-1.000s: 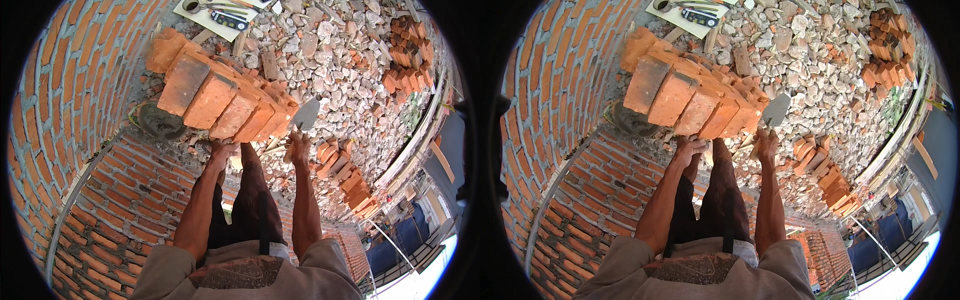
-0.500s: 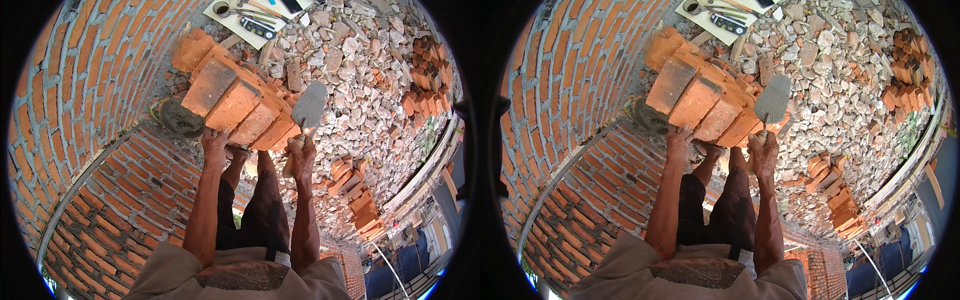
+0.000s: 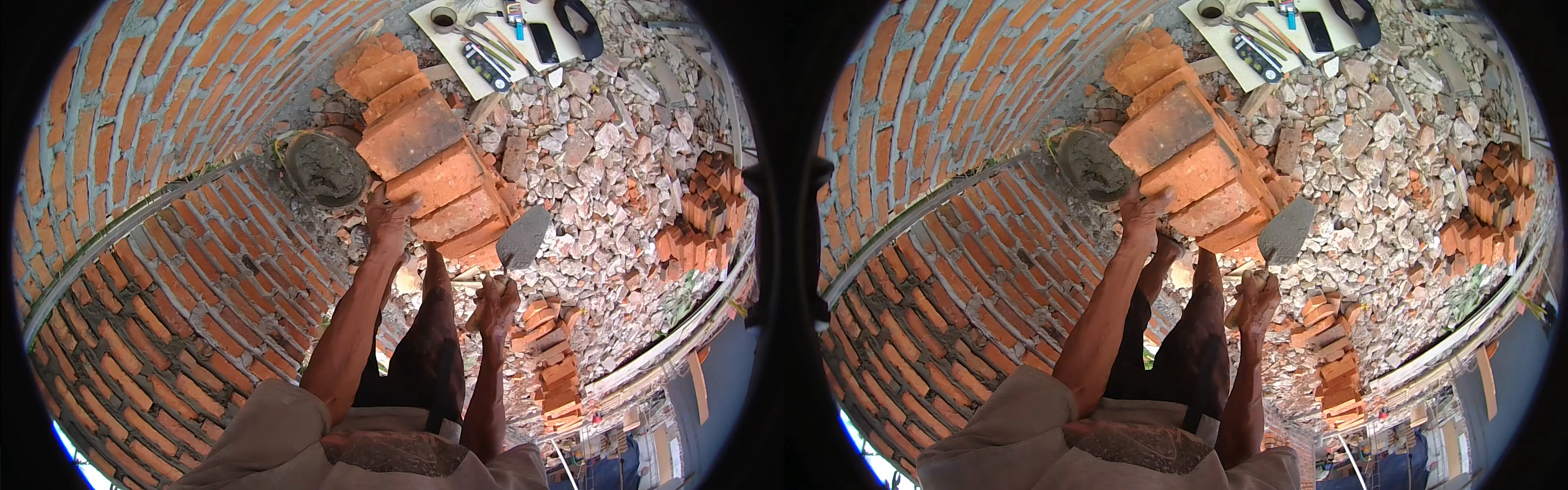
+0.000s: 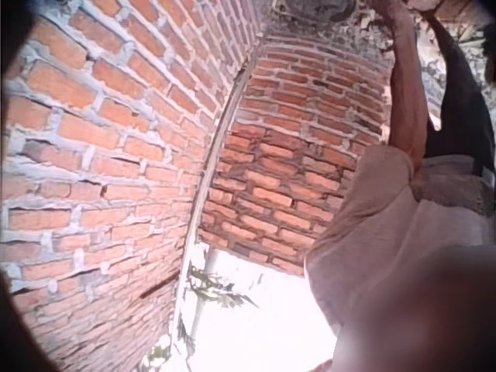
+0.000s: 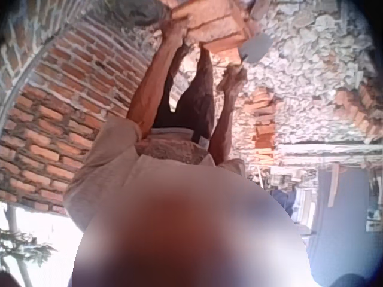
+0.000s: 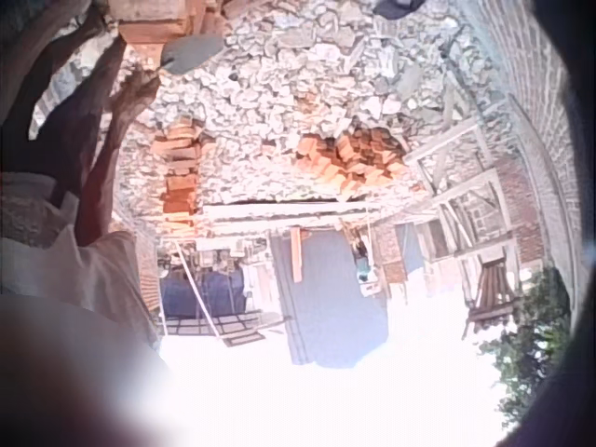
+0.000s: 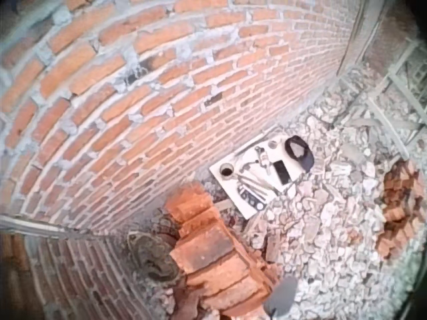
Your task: The person builds a brick wall by applying mortar with a trowel, placing bricks, and tapping them into alignment. The person repeatedly scoops mortar, spreads it on the wall, sets bricks, and adjusts them to form a continuous course.
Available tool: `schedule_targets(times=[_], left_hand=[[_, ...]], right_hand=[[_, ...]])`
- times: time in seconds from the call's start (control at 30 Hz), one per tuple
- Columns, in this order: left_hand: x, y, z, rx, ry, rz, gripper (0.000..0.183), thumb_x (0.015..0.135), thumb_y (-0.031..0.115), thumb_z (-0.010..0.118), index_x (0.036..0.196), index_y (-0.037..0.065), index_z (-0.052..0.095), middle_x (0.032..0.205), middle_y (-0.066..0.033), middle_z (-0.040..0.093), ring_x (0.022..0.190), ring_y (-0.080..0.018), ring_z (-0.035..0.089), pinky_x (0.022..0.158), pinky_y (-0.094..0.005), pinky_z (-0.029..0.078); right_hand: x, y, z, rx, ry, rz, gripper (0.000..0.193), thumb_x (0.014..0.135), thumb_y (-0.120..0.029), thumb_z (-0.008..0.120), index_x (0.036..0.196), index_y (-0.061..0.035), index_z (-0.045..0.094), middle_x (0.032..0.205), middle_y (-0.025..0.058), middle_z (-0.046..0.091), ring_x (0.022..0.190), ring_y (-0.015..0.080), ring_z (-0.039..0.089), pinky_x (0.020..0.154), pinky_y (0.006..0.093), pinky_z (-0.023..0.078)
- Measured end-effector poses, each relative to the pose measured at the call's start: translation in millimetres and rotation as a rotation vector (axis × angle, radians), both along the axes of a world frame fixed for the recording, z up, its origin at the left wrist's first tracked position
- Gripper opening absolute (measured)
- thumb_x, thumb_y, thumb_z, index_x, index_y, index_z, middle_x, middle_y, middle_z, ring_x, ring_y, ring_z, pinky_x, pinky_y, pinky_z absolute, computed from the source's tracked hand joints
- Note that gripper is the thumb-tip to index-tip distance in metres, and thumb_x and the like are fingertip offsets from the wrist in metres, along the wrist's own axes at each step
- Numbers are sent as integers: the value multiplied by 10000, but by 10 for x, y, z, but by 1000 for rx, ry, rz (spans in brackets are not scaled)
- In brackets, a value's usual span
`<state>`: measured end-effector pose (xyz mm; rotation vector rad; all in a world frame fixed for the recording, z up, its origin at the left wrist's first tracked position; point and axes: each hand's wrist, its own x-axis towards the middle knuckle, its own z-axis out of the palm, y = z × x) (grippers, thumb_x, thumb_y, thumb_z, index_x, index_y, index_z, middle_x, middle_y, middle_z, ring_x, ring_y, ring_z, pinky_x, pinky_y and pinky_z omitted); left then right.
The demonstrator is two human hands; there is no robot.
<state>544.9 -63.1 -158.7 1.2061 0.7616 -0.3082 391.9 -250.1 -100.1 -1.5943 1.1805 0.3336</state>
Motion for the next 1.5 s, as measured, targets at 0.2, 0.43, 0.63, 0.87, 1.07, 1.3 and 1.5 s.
schedule_targets(times=[0.2, 0.43, 0.63, 0.87, 1.07, 1.3, 1.5], left_hand=[[29, 56, 56, 6, -30, -58, 372, 749, -31, 784, 1092, -19, 641, 992, -64, 696, 864, -144, 658, 795, -291, 536], [-41, 1, 372, 86, 33, -119, 500, 667, -1, 839, 1097, -40, 586, 960, -113, 687, 863, -176, 652, 775, -311, 535], [-364, 422, 630, 304, 11, -75, 513, 573, 77, 914, 961, -19, 591, 856, -87, 656, 807, -162, 625, 753, -315, 512], [-1695, 1538, 494, 73, 217, 440, 301, 730, 50, 821, 858, 54, 548, 840, -37, 594, 798, -170, 630, 706, -333, 540], [-2333, 2410, -481, 399, 705, 505, 322, 776, 165, 817, 895, -27, 587, 817, -106, 615, 657, -197, 628, 491, -372, 524], [-2445, 2982, -1949, 385, 895, 549, 365, 819, 233, 824, 938, -53, 630, 820, -89, 616, 653, -169, 589, 560, -350, 480], [-2186, 3209, -3190, 80, 770, 914, 300, 822, 151, 812, 994, -6, 624, 819, -57, 556, 605, -160, 469, 522, -380, 392]], right_hand=[[16, 4, 78, -23, -7, 62, 322, 937, -275, 648, 987, 30, 555, 699, 117, 618, 571, 186, 590, 539, 321, 500], [233, 217, 266, -30, -48, 63, 290, 927, -236, 648, 997, 25, 543, 698, 102, 605, 579, 170, 586, 537, 311, 502], [390, 391, 542, -150, -112, 302, 255, 932, -207, 634, 973, 26, 541, 646, 82, 579, 556, 176, 550, 528, 323, 458], [313, 678, 718, -325, -158, 727, 215, 896, -165, 663, 935, -6, 523, 742, 143, 573, 604, 278, 565, 554, 407, 438], [227, 1069, 393, -67, -123, 1191, 285, 891, -152, 690, 1062, 6, 527, 830, 203, 612, 668, 367, 617, 586, 446, 483], [232, 1624, -476, 438, 28, 1197, 399, 937, -44, 603, 1300, -42, 436, 835, 35, 556, 646, 92, 525, 544, 247, 441], [288, 2111, -1683, 375, 97, 1264, 505, 932, -85, 635, 1379, -31, 405, 897, 138, 620, 677, 216, 601, 586, 325, 503]])
